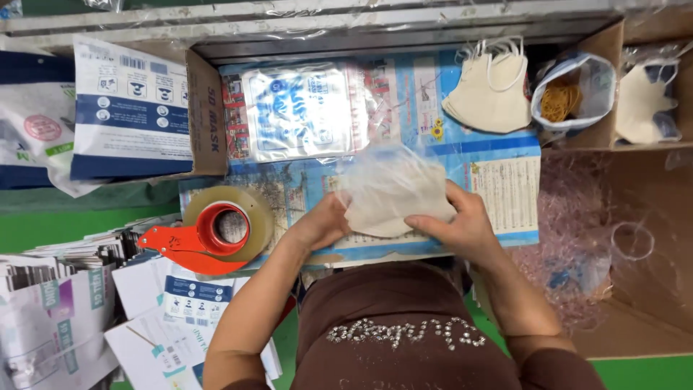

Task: The person is putting masks into plastic bags and placing them on a conveyor belt.

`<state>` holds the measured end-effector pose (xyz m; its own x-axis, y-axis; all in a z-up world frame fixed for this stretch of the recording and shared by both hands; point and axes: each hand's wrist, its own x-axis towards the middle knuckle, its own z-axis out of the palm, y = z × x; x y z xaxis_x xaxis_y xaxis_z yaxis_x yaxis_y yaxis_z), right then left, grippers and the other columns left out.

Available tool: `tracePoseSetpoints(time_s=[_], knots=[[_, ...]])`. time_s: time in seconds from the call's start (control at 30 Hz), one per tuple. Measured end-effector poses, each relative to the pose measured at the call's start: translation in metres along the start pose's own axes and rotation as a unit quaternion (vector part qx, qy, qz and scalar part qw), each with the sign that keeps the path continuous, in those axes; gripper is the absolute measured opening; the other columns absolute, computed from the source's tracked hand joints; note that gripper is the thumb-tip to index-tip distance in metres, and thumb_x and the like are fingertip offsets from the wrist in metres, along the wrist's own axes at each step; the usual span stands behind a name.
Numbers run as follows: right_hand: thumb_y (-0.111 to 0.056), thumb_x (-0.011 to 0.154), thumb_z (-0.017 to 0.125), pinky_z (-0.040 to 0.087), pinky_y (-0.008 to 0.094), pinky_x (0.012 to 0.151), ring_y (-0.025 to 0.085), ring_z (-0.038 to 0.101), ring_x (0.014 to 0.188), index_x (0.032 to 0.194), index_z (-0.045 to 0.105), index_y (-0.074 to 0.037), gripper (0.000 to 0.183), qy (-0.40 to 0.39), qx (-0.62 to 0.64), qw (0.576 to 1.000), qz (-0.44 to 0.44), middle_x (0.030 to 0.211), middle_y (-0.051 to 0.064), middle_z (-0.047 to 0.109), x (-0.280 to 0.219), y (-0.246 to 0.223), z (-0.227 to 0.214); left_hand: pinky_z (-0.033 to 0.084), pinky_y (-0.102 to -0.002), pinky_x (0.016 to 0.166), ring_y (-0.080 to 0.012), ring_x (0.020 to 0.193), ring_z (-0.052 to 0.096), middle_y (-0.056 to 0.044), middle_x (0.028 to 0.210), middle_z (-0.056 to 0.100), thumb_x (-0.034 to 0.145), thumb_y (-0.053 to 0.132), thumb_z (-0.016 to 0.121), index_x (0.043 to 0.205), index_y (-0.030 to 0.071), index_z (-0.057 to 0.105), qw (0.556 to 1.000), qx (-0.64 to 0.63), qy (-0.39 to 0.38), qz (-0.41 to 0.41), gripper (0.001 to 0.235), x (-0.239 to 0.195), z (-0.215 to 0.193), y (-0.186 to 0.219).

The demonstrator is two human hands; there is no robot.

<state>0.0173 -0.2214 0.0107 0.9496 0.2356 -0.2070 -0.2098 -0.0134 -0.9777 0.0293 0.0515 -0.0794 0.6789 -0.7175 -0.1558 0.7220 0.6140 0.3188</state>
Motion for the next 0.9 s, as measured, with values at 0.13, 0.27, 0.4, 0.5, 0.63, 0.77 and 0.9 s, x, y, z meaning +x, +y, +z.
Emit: tracePoseSetpoints(time_s=[0.13, 0.27, 0.4, 0.5, 0.63, 0.77, 0.9], knots=[[-0.022, 0.074, 0.086, 0.057, 0.038, 0.094, 0.029, 0.07, 0.109, 0.126, 0.063, -0.002, 0.061, -0.012, -0.276, 0.961, 0.021, 0.119, 0.017, 0.071, 0.008, 0.002, 0.008, 0.059, -0.041, 0.101, -0.0294, 0.113, 0.072, -0.017, 0.128, 0.074, 0.084, 0.022, 0.088, 0.129, 0.003, 0.069, 0.869, 0.472, 0.151, -0.018, 0.053, -0.003, 0.02, -0.001], [-0.035, 0.067, 0.092, 0.039, 0.053, 0.11, 0.045, 0.048, 0.13, 0.135, 0.054, 0.005, 0.088, -0.031, -0.396, 0.907, -0.142, 0.138, 0.029, 0.053, 0.022, 0.04, 0.006, 0.057, -0.04, 0.097, -0.0285, 0.109, 0.072, -0.009, 0.12, 0.076, 0.082, 0.027, 0.086, 0.119, 0.011, 0.076, 0.678, 0.714, 0.16, 0.068, 0.041, 0.013, -0.002, -0.019], [-0.028, 0.075, 0.085, 0.029, 0.058, 0.121, 0.04, 0.05, 0.138, 0.138, 0.054, -0.001, 0.076, -0.046, -0.407, 0.884, -0.226, 0.142, 0.022, 0.057, 0.034, 0.106, -0.005, 0.05, -0.047, 0.101, -0.0336, 0.116, 0.063, -0.013, 0.127, 0.069, 0.08, 0.028, 0.087, 0.125, 0.008, 0.07, 0.572, 0.777, 0.094, 0.243, 0.052, 0.021, 0.001, -0.039], [-0.026, 0.08, 0.078, 0.036, 0.051, 0.115, 0.04, 0.05, 0.134, 0.139, 0.058, -0.003, 0.066, -0.065, -0.332, 0.926, -0.169, 0.139, 0.02, 0.059, 0.018, 0.113, -0.009, 0.048, -0.048, 0.103, -0.0352, 0.117, 0.061, -0.013, 0.127, 0.067, 0.079, 0.029, 0.086, 0.125, 0.007, 0.067, 0.574, 0.766, 0.083, 0.276, 0.055, 0.016, 0.01, -0.05], [-0.024, 0.075, 0.084, 0.047, 0.044, 0.096, 0.03, 0.062, 0.108, 0.118, 0.07, -0.009, 0.047, -0.022, -0.362, 0.916, -0.173, 0.111, 0.008, 0.071, 0.033, 0.076, -0.003, 0.047, -0.047, 0.103, -0.0345, 0.121, 0.061, -0.011, 0.126, 0.069, 0.074, 0.027, 0.086, 0.121, 0.01, 0.07, 0.55, 0.785, 0.078, 0.275, 0.052, 0.021, 0.019, -0.036], [-0.015, 0.074, 0.085, 0.048, 0.041, 0.087, 0.027, 0.062, 0.095, 0.118, 0.067, -0.004, 0.049, -0.024, -0.33, 0.917, -0.222, 0.102, 0.009, 0.07, 0.023, 0.084, 0.0, 0.048, -0.048, 0.105, -0.0354, 0.124, 0.06, -0.011, 0.127, 0.069, 0.071, 0.025, 0.087, 0.118, 0.01, 0.07, 0.484, 0.821, 0.057, 0.299, 0.052, 0.013, 0.011, -0.045], [-0.018, 0.083, 0.084, 0.049, 0.038, 0.085, 0.021, 0.064, 0.091, 0.125, 0.066, -0.004, 0.048, -0.024, -0.317, 0.913, -0.255, 0.102, 0.006, 0.07, 0.021, 0.084, -0.001, 0.05, -0.046, 0.104, -0.0342, 0.118, 0.062, -0.012, 0.124, 0.068, 0.073, 0.027, 0.086, 0.119, 0.009, 0.07, 0.547, 0.793, 0.066, 0.26, 0.052, 0.013, 0.021, -0.042]])
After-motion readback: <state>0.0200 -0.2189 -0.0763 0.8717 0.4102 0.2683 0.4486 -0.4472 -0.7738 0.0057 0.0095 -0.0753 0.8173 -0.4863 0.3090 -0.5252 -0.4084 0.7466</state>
